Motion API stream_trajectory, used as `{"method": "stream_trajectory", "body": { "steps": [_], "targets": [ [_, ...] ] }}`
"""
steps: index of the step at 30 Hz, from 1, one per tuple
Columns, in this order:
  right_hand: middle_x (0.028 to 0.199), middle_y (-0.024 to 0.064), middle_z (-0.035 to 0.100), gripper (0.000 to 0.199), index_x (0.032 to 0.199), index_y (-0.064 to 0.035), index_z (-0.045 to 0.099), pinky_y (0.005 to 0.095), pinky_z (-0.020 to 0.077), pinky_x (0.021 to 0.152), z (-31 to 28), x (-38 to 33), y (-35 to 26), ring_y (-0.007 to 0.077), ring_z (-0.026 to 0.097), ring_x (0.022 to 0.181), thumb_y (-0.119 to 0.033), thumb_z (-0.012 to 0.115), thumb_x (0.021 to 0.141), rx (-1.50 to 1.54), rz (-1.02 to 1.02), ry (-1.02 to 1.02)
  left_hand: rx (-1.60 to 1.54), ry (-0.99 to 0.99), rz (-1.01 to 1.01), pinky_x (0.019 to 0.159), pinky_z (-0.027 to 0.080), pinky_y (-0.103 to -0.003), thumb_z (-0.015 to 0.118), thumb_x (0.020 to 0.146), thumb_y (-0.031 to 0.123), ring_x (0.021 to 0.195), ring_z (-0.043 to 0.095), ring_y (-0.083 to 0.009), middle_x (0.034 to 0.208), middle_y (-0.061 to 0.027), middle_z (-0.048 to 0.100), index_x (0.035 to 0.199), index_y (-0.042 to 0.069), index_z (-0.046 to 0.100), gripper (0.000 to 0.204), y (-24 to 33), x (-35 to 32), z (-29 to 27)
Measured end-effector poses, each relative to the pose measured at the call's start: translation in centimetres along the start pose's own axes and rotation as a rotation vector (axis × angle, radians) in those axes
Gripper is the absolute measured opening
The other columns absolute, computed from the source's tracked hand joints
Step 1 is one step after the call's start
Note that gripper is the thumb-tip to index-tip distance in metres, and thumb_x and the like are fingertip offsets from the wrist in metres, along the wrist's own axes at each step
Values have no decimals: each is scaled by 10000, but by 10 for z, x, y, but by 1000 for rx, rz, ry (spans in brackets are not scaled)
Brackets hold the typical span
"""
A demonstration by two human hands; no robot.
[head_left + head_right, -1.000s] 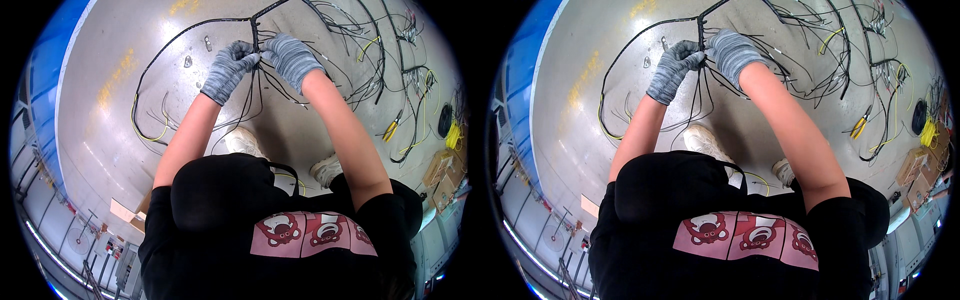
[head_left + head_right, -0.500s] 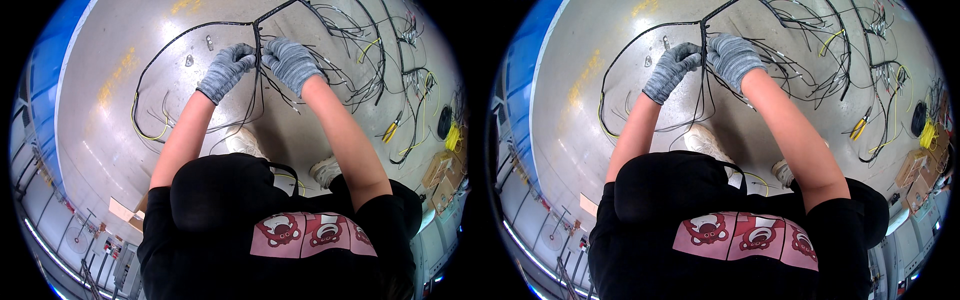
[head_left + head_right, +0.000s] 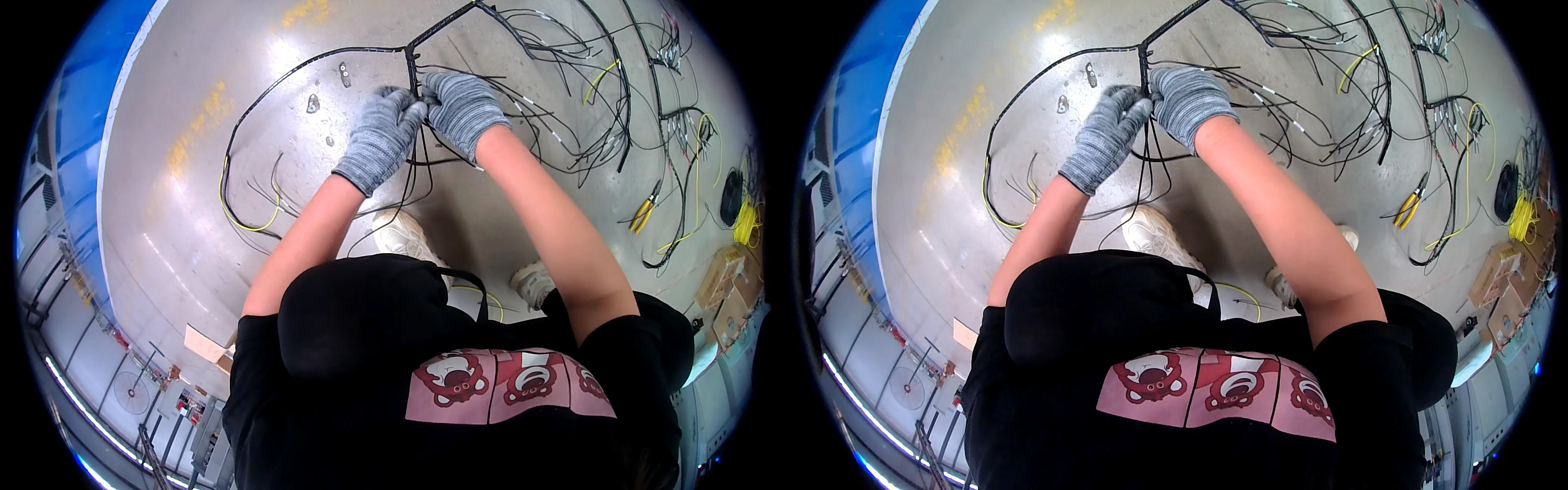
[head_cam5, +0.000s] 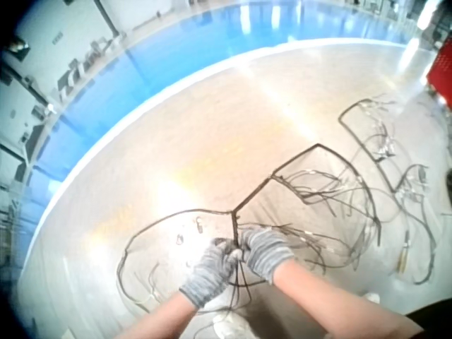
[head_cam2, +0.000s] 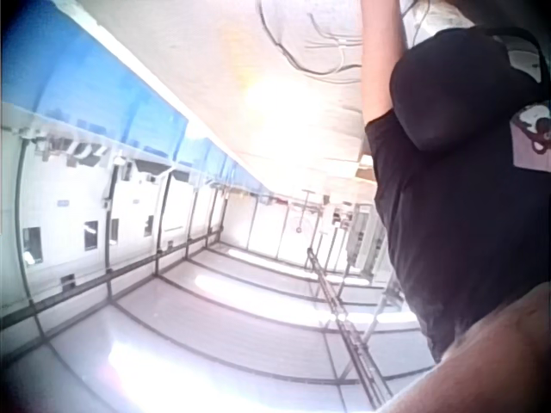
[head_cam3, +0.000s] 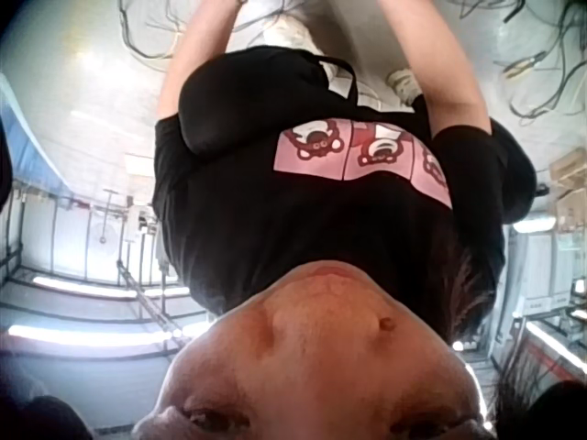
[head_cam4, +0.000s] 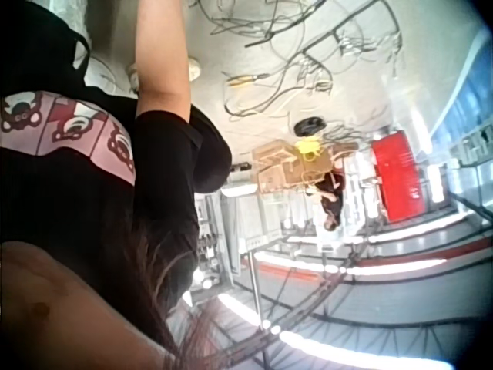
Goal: The person stands over a floor with tangled wires and uses gloved hands to gather, separate, and align multiple wire bundles. They repeatedly pick up sections, straighten them, and lay them down in more organized positions.
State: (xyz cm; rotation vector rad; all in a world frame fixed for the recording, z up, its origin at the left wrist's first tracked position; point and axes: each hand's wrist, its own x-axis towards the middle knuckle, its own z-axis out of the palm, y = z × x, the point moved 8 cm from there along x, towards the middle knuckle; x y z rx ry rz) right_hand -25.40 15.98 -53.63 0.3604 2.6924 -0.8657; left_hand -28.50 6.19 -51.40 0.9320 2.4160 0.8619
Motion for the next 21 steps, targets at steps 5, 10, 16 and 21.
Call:
{"method": "stream_trajectory", "body": {
  "steps": [5, 10, 16, 21],
  "targets": [
    [783, 168, 626, 157, 825, -55, 626, 397, 475, 691, 6, 8, 18, 336, 598, 764, -180, 562, 756, 190, 6, 25, -921, -223, -438, 647, 430, -215, 546, 879, 176, 686, 510, -55, 755, -15, 582, 901, 28, 557, 151, -12, -23, 42],
    [771, 107, 638, 196, 923, 5, 614, 316, 476, 632, 16, 10, 18, 205, 583, 652, -125, 615, 777, 376, -32, -243, -645, -170, -370, 606, 429, -218, 577, 850, 128, 639, 494, -66, 720, -9, 579, 834, 18, 576, 112, -23, -27, 49],
    [713, 90, 610, 178, 888, 15, 613, 293, 458, 602, 16, 11, 21, 158, 529, 623, -129, 614, 782, 427, 11, -253, -278, -95, -193, 611, 441, -269, 575, 862, 209, 628, 498, -112, 698, -56, 584, 894, -6, 597, 219, -5, -22, 32],
    [697, 85, 602, 166, 849, 24, 613, 293, 455, 595, 18, 9, 20, 149, 522, 641, -129, 618, 785, 475, -30, -166, -336, -7, -201, 632, 447, -273, 536, 884, 217, 642, 515, -119, 713, -72, 594, 924, -10, 595, 238, -14, -27, 29]
  ]
}}
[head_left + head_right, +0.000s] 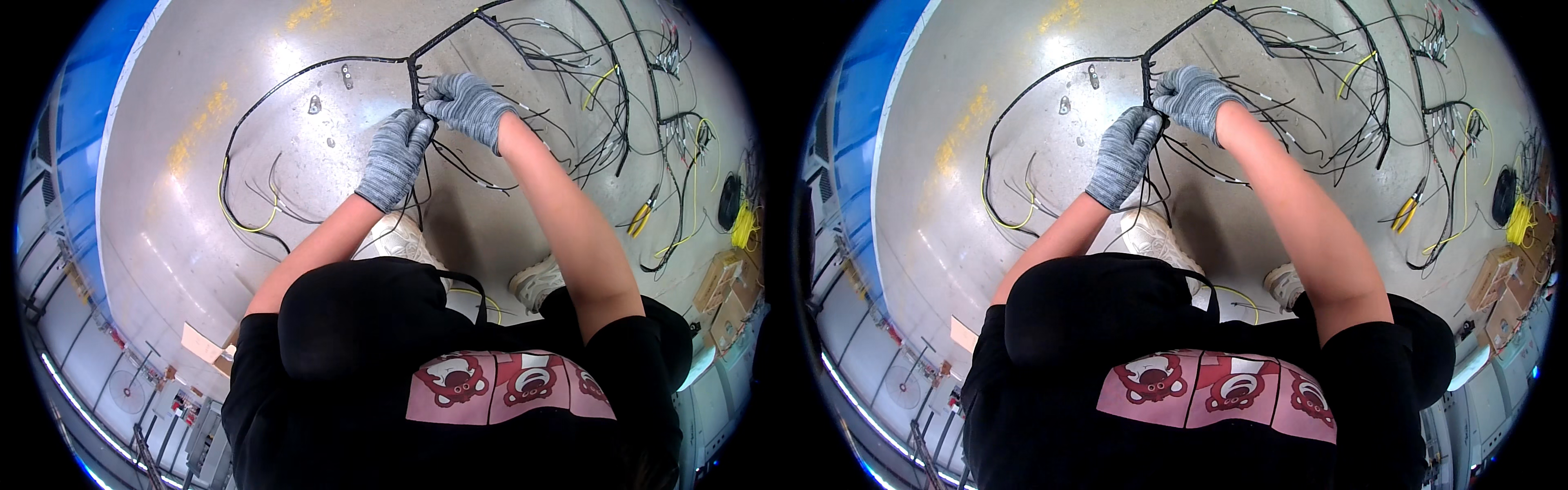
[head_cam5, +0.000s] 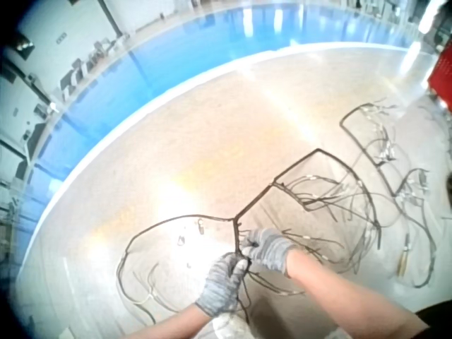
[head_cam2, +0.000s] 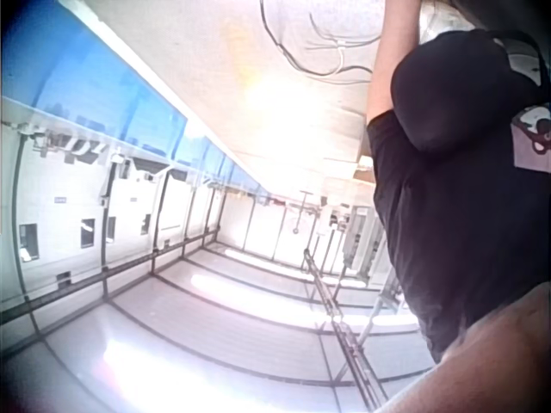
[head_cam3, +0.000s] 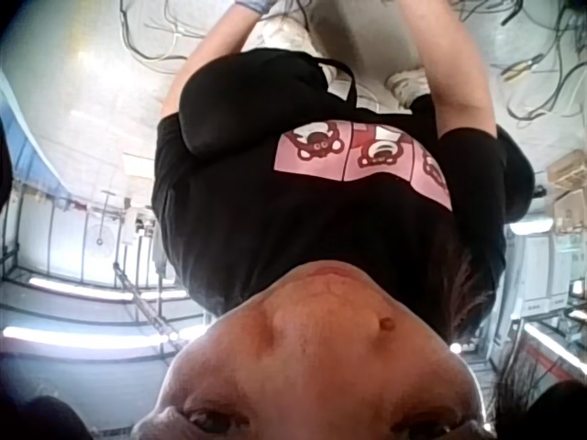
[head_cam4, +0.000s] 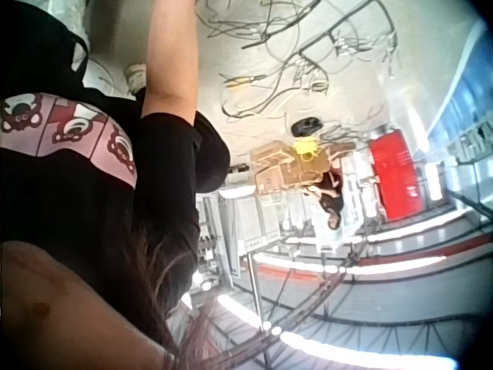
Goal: The person stands over a floor with tangled wires and uses gloved hands to gather, separate, and align multiple wire bundles. They repeatedly pick up sections, straighten them, and lay them down in more organized positions.
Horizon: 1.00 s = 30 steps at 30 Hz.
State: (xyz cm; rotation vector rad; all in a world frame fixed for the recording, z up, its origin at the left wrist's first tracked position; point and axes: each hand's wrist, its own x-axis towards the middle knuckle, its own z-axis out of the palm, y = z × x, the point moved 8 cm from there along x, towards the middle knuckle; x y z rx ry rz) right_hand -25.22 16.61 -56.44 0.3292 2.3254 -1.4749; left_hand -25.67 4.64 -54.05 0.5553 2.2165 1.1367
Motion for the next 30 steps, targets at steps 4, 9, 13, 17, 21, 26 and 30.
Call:
{"method": "stream_trajectory", "body": {
  "steps": [4, 9, 13, 17, 21, 26, 30],
  "targets": [
    [693, 72, 600, 189, 850, 33, 621, 283, 456, 587, 2, -4, 1, 140, 524, 644, -145, 631, 787, 107, 51, 49, -46, 3, -125, 604, 446, -251, 581, 852, 198, 614, 506, -90, 683, -49, 592, 868, -1, 609, 201, -3, 0, -1],
    [693, 104, 626, 225, 845, 3, 630, 319, 468, 626, 11, -5, 9, 190, 568, 638, -192, 654, 735, 278, 165, -89, 13, 16, -155, 569, 440, -228, 634, 807, 162, 597, 488, -60, 647, -17, 569, 786, 10, 602, 157, -7, 0, -2],
    [697, 106, 626, 233, 853, 10, 625, 319, 471, 621, 11, -1, 4, 192, 575, 644, -175, 650, 713, 185, 12, -28, -229, 49, -194, 558, 431, -206, 665, 763, 62, 607, 466, -54, 665, 0, 531, 773, 33, 540, 128, -22, 0, 2],
    [755, 106, 633, 189, 877, 22, 621, 292, 472, 637, 10, -4, -5, 168, 566, 660, -100, 630, 733, 48, 38, 17, -649, 145, -225, 569, 434, -195, 667, 729, -28, 635, 444, -53, 737, -1, 499, 858, 54, 463, 256, -25, -1, 4],
    [750, 155, 615, 165, 849, 15, 592, 331, 474, 648, 11, -5, -11, 256, 584, 682, -105, 593, 736, -81, -28, 79, -789, 88, -374, 665, 484, -205, 619, 764, -37, 738, 558, -99, 855, -69, 572, 1016, 13, 451, 308, -34, -3, 10],
    [772, 188, 603, 140, 824, -11, 588, 388, 469, 667, 13, -9, -13, 344, 578, 729, -124, 574, 743, -179, -78, 134, -814, -12, -323, 684, 496, -241, 588, 837, 102, 756, 579, -113, 883, -66, 600, 1071, -15, 501, 275, -40, -6, 14],
    [759, 178, 603, 144, 815, -12, 586, 392, 469, 654, 11, -13, -15, 344, 576, 710, -136, 591, 742, -189, -125, 162, -964, -44, -394, 655, 494, -236, 529, 878, 112, 719, 571, -111, 866, -53, 597, 1060, 16, 502, 207, -53, -9, 17]
  ]
}}
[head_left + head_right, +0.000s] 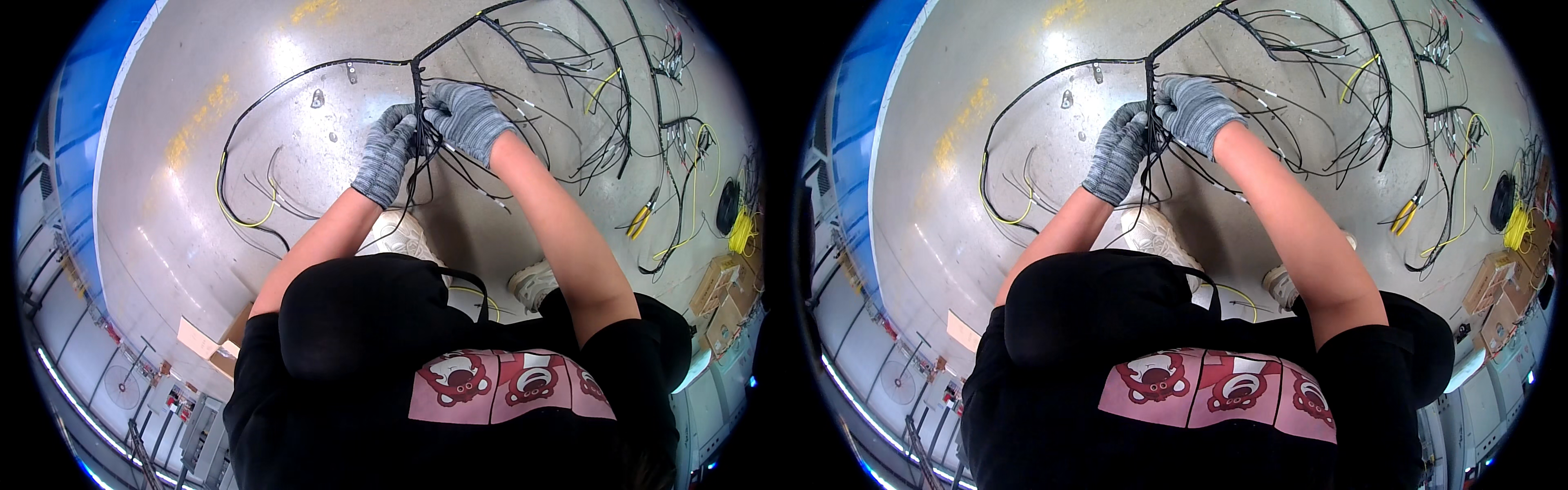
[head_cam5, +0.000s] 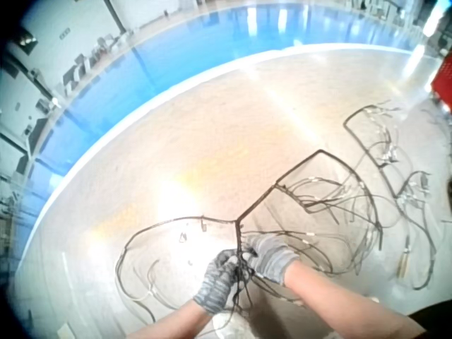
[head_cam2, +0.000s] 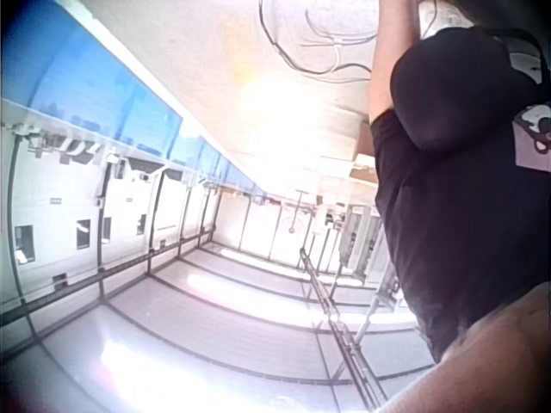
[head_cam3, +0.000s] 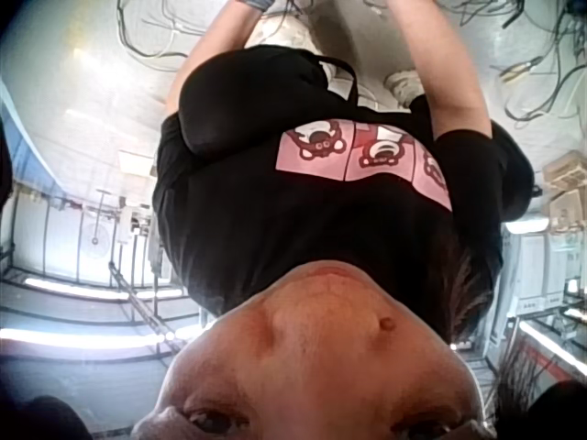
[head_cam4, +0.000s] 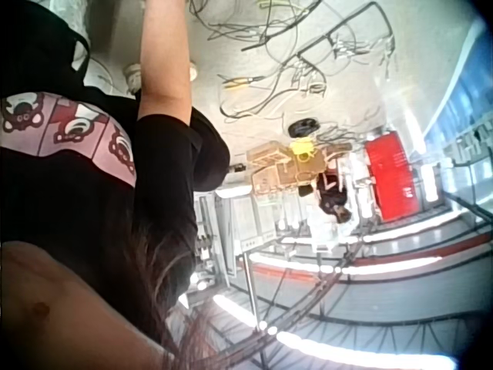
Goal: The person stands over a floor with tangled wires and uses gloved hands to gather, separate, and align multiple wire bundles. They repeatedly pick up sections, straighten them, and lay them down in more organized positions.
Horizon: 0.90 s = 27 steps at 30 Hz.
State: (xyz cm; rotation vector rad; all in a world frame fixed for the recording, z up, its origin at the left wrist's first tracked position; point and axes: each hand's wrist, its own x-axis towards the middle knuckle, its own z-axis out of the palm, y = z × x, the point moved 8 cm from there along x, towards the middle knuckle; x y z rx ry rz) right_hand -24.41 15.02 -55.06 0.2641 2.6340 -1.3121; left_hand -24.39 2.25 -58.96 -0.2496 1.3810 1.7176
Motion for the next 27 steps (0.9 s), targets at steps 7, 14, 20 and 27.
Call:
{"method": "stream_trajectory", "body": {
  "steps": [7, 14, 20, 27],
  "targets": [
    [742, 167, 596, 154, 822, -12, 589, 378, 468, 648, -5, -5, 1, 326, 570, 687, -142, 604, 740, 68, -63, 27, 44, -171, 68, 740, 505, -280, 595, 848, 195, 836, 592, -145, 947, -71, 588, 1106, 28, 471, 331, 3, 4, 10],
    [755, 154, 602, 119, 829, -14, 596, 367, 475, 657, -4, -9, -9, 318, 572, 694, -101, 592, 747, 78, -132, -26, 285, -280, -3, 722, 501, -253, 532, 837, 26, 844, 586, -126, 982, -59, 582, 1167, 17, 441, 342, 9, 3, 8],
    [742, 147, 601, 121, 812, -24, 601, 364, 477, 645, -5, -11, -17, 311, 572, 679, -112, 606, 729, -9, -174, 7, 212, -266, -87, 697, 506, -253, 539, 831, 34, 779, 594, -126, 945, -52, 588, 1142, 17, 462, 320, 11, -3, 10],
    [775, 149, 579, 116, 799, -39, 566, 381, 465, 673, -2, -14, -17, 325, 565, 738, -138, 559, 739, -30, -186, -42, 17, -319, -124, 728, 509, -258, 561, 830, 71, 797, 609, -144, 942, -66, 590, 1093, 3, 487, 282, 13, -9, 11]
  ]
}}
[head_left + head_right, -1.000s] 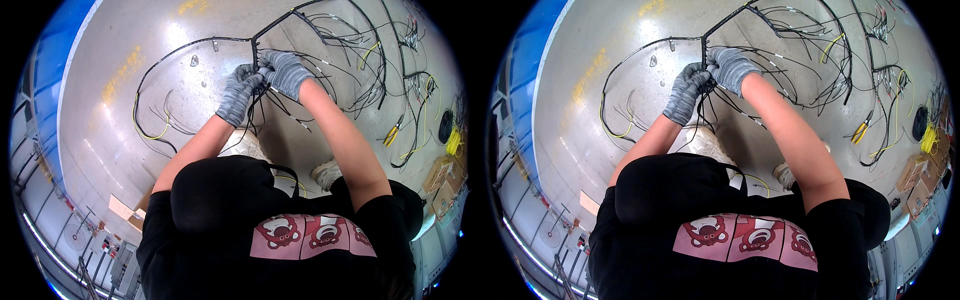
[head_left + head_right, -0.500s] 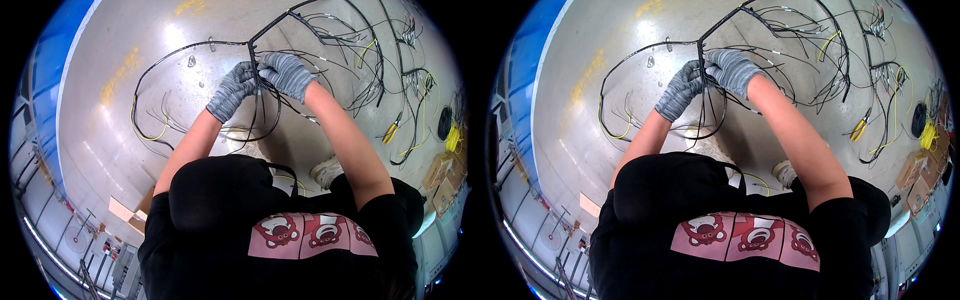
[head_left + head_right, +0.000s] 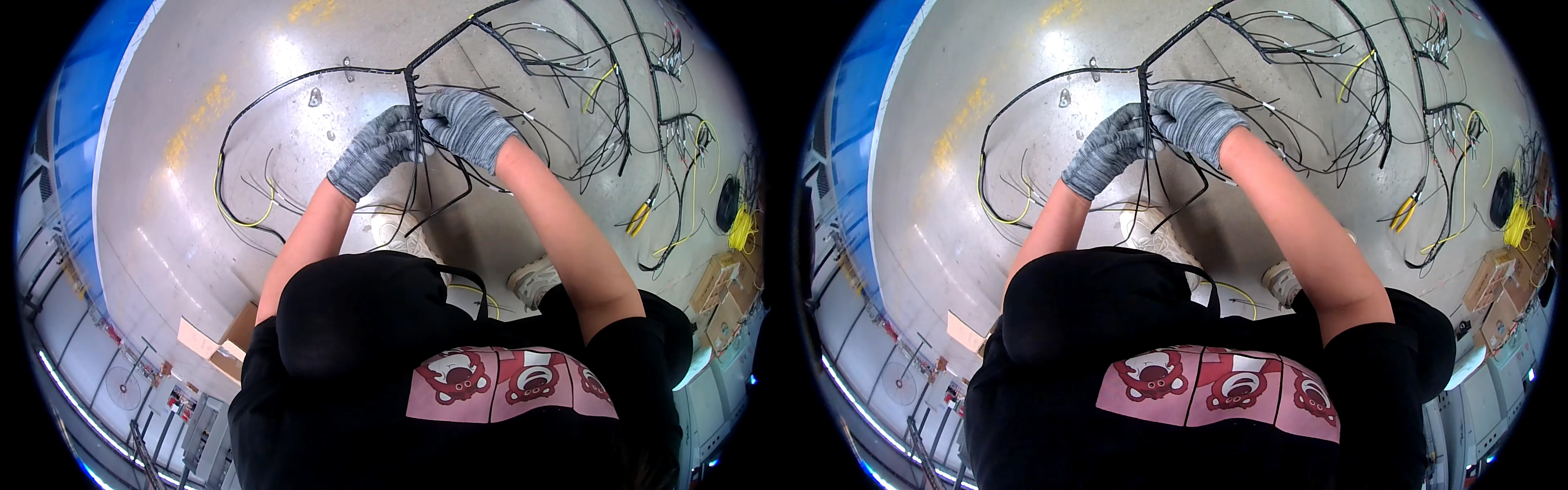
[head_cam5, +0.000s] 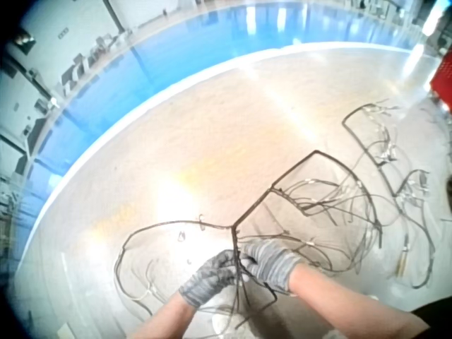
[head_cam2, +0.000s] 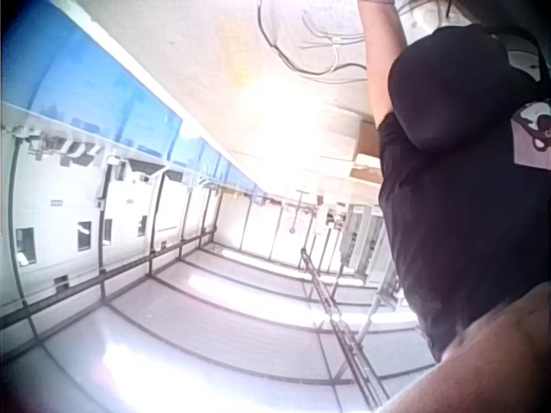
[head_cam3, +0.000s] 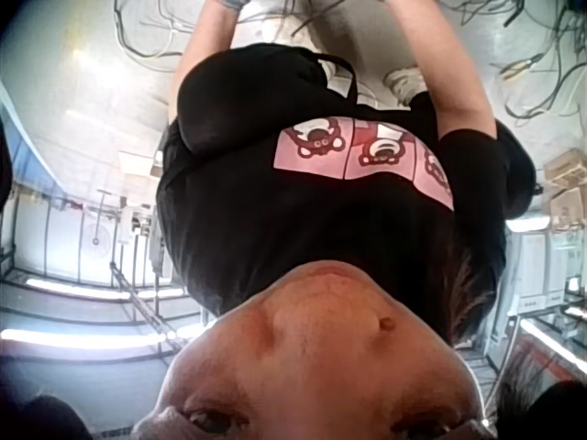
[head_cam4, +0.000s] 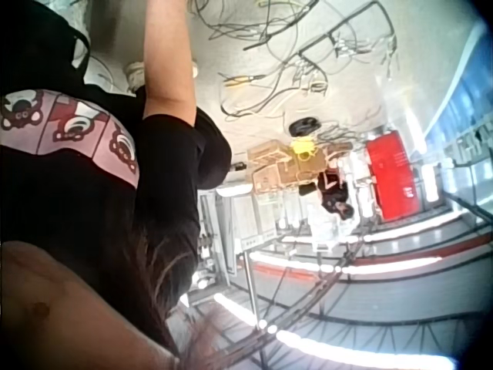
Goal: The person stands over a floor with tangled wires and uses gloved hands to gather, separate, and align multiple wire bundles. They repeatedly pick up sections, straighten them, and lay them down in more organized positions.
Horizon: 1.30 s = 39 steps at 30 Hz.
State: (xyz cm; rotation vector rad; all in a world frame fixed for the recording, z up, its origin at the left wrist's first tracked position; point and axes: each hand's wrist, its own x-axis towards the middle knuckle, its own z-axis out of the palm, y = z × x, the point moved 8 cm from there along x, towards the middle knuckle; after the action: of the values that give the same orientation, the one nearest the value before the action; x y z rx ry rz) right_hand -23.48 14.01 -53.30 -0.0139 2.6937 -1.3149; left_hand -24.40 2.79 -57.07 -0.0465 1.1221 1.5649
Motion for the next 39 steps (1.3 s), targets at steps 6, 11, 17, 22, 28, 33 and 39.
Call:
{"method": "stream_trajectory", "body": {
  "steps": [6, 11, 17, 22, 28, 33, 39],
  "targets": [
    [758, 148, 582, 106, 789, -29, 570, 377, 471, 656, 7, 0, 5, 327, 563, 714, -118, 568, 731, -7, 19, -32, 296, 88, -16, 676, 491, -231, 593, 830, 124, 746, 599, -130, 884, -67, 615, 1059, 7, 528, 265, 0, 3, -6],
    [736, 152, 586, 110, 793, -19, 579, 359, 479, 635, 9, -1, 5, 322, 554, 669, -94, 588, 714, -36, -8, 14, 281, 155, 104, 669, 492, -234, 595, 822, 72, 742, 596, -126, 863, -66, 617, 1025, 1, 536, 222, -4, 6, -12],
    [731, 155, 589, 109, 790, -20, 586, 365, 479, 640, 11, -2, 8, 325, 561, 687, -100, 585, 715, -26, 60, -55, 279, 226, 91, 667, 480, -227, 599, 807, 28, 757, 571, -107, 855, -56, 601, 981, 1, 531, 189, -4, 4, -11],
    [779, 164, 614, 163, 865, -18, 610, 357, 489, 664, 11, -1, 10, 320, 585, 720, -108, 591, 731, 14, 53, -55, 227, 291, 155, 642, 464, -212, 604, 787, -14, 717, 538, -80, 817, -29, 579, 944, 3, 520, 179, -10, 5, -13],
    [811, 156, 639, 205, 915, -1, 612, 338, 499, 694, 13, -1, 15, 278, 614, 735, -118, 611, 747, 103, 156, -149, 209, 327, 142, 626, 458, -209, 593, 786, -16, 691, 522, -78, 808, -26, 564, 936, 12, 514, 172, -9, 3, -8],
    [807, 153, 640, 205, 913, -1, 615, 334, 500, 703, 14, -1, 18, 275, 615, 738, -123, 619, 748, 134, 194, -144, 291, 265, 154, 625, 508, -239, 585, 820, 45, 713, 582, -120, 848, -68, 597, 993, 9, 507, 194, -14, 5, -13],
    [780, 162, 615, 122, 836, -36, 609, 371, 480, 677, 11, 1, 15, 329, 588, 740, -121, 574, 756, 65, 33, -13, 75, 296, 36, 593, 486, -218, 519, 858, 56, 654, 557, -99, 801, -57, 590, 964, 22, 503, 113, -19, 3, -6]
  ]
}}
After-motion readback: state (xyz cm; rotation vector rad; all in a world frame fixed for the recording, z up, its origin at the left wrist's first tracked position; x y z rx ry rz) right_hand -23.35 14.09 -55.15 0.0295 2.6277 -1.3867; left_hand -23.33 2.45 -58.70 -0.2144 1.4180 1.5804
